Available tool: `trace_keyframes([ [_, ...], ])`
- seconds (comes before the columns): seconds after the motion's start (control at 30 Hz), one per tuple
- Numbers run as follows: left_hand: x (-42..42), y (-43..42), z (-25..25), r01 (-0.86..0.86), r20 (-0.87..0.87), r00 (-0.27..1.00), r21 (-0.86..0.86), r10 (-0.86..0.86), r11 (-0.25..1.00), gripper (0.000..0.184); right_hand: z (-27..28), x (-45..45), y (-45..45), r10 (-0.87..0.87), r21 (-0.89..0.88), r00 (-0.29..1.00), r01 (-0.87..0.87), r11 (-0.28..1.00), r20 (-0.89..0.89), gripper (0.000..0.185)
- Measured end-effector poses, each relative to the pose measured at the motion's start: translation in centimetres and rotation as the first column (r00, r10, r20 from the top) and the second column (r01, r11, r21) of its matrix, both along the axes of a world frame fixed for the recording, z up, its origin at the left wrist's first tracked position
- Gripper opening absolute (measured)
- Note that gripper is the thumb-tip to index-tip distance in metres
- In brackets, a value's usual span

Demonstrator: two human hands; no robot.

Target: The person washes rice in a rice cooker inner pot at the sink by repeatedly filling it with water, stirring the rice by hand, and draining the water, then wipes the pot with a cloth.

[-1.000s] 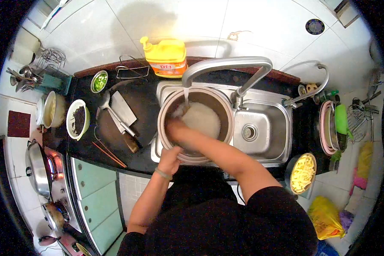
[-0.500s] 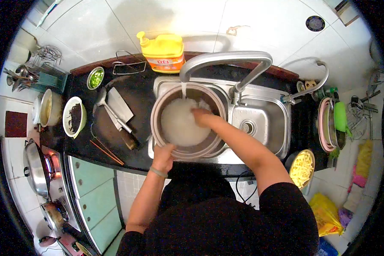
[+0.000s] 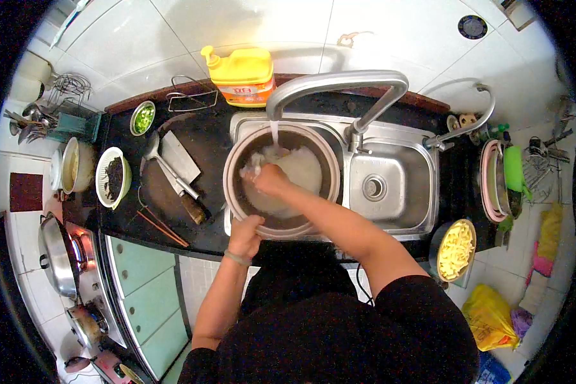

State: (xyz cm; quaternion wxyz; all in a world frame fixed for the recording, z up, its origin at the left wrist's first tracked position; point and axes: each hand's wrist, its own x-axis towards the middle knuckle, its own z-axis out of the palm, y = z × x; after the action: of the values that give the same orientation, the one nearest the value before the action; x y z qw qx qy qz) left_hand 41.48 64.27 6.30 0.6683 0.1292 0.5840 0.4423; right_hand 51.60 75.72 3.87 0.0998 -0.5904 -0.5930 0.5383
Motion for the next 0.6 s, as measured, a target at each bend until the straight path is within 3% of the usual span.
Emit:
trace_keyframes([
  [0.03,-0.3,0.0,-0.7,0.013,0.048,0.999,-0.014,-0.012,1.0,0.032,-0.8,-0.1,0.1,0.001,0.004,1.0,-0.001,1.0,0.004,0.036],
  [0.07,-0.5,-0.1,-1.3,0.029,0.096,0.995,-0.028,-0.026,0.999,0.032,-1.6,-0.1,0.1,0.22,0.337,0.97,-0.243,0.91,0.103,0.035],
  [0.1,-0.1,0.0,-1.1,0.031,0.099,0.995,-0.023,-0.028,0.999,0.032,-2.5,-0.2,0.2,0.38,0.595,0.886,-0.461,0.658,0.267,0.034],
  [0.17,0.6,0.2,-0.6,-0.01,0.144,0.989,-0.078,0.021,0.997,0.031,-3.2,0.0,2.2,0.443,0.584,0.838,-0.543,0.604,0.32,0.029],
  [0.27,0.5,0.0,-0.6,-0.034,0.111,0.993,0.0,0.034,0.999,0.03,-2.1,3.4,4.4,0.392,0.37,0.813,-0.554,0.746,0.43,0.022],
  [0.3,0.1,0.1,-0.8,-0.033,0.112,0.993,0.001,0.033,0.999,0.03,-2.1,4.9,4.3,0.307,0.397,0.856,-0.475,0.785,0.415,0.023],
  [0.37,-0.7,0.4,-1.6,0.045,0.028,0.999,-0.064,-0.044,0.997,0.031,-8.3,6.5,4.3,0.275,0.075,0.843,-0.346,0.935,0.462,0.031],
  [0.43,-0.6,0.7,-1.7,0.034,0.079,0.996,-0.042,-0.031,0.999,0.031,-3.0,6.1,0.6,0.531,-0.064,0.708,-0.572,0.818,0.465,0.045],
  [0.5,-0.2,0.9,-1.4,0.027,0.118,0.993,-0.026,-0.024,0.999,0.031,-4.6,3.7,-1.5,0.518,-0.03,0.777,-0.545,0.838,0.358,0.055],
  [0.57,-0.1,0.9,-0.8,0.01,0.107,0.994,-0.072,-0.003,0.997,0.033,-4.6,1.3,-1.9,0.404,0.092,0.907,-0.415,0.905,0.12,0.06],
  [0.6,-0.2,0.8,-0.7,0.013,0.097,0.995,-0.075,-0.005,0.997,0.033,-7.2,0.3,-0.8,0.225,0.328,0.938,-0.307,0.894,0.263,0.058],
])
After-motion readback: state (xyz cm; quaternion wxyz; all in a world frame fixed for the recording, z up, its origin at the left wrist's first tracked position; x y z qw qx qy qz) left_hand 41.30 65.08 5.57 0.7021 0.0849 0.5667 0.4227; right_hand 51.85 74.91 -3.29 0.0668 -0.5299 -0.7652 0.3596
